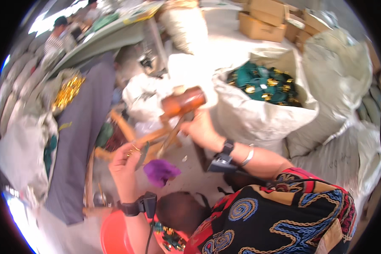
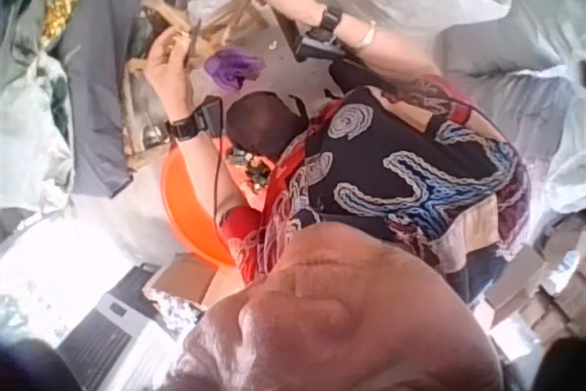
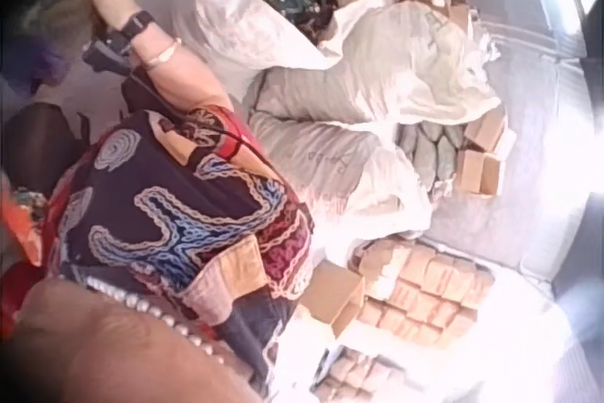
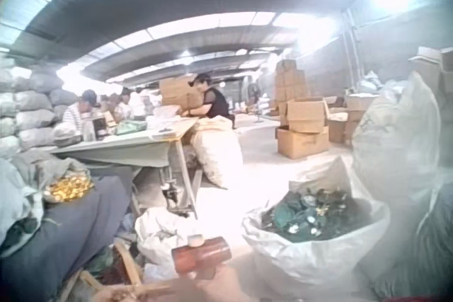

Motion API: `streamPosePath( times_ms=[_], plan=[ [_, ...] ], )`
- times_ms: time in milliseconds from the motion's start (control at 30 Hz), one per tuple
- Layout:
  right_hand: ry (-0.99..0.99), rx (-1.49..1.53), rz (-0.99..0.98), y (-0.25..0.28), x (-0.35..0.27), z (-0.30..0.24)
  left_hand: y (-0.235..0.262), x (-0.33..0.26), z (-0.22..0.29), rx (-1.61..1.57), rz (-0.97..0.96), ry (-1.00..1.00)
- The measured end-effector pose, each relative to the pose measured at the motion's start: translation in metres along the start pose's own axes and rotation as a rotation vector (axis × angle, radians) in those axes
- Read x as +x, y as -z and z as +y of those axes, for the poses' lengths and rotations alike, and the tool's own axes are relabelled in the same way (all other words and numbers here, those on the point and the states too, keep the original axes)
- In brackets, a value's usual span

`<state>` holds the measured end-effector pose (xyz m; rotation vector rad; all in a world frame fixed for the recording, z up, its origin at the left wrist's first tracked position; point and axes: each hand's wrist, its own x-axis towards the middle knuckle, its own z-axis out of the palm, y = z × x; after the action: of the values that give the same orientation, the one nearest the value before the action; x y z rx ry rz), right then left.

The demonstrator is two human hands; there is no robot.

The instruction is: Assembling plastic components by hammering a gold insert into a green base using a mallet and jig.

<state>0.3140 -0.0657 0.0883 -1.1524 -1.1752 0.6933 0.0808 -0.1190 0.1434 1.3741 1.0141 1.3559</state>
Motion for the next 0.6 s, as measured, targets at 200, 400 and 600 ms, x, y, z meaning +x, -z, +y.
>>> streamPosePath(
  times_ms=[200, 400, 600],
  plan=[
    [0.170, -0.030, -0.239, -0.001, -0.041, -0.017, -0.169, 0.067, 0.093, -0.084, -0.451, -0.264],
    [0.057, 0.029, -0.266, -0.006, -0.048, 0.006, -0.144, 0.058, 0.071, 0.327, -0.477, -0.303],
    [0.033, -0.024, -0.266, -0.020, -0.042, -0.002, 0.103, -0.029, -0.036, 0.411, 0.305, 0.024]
  ],
)
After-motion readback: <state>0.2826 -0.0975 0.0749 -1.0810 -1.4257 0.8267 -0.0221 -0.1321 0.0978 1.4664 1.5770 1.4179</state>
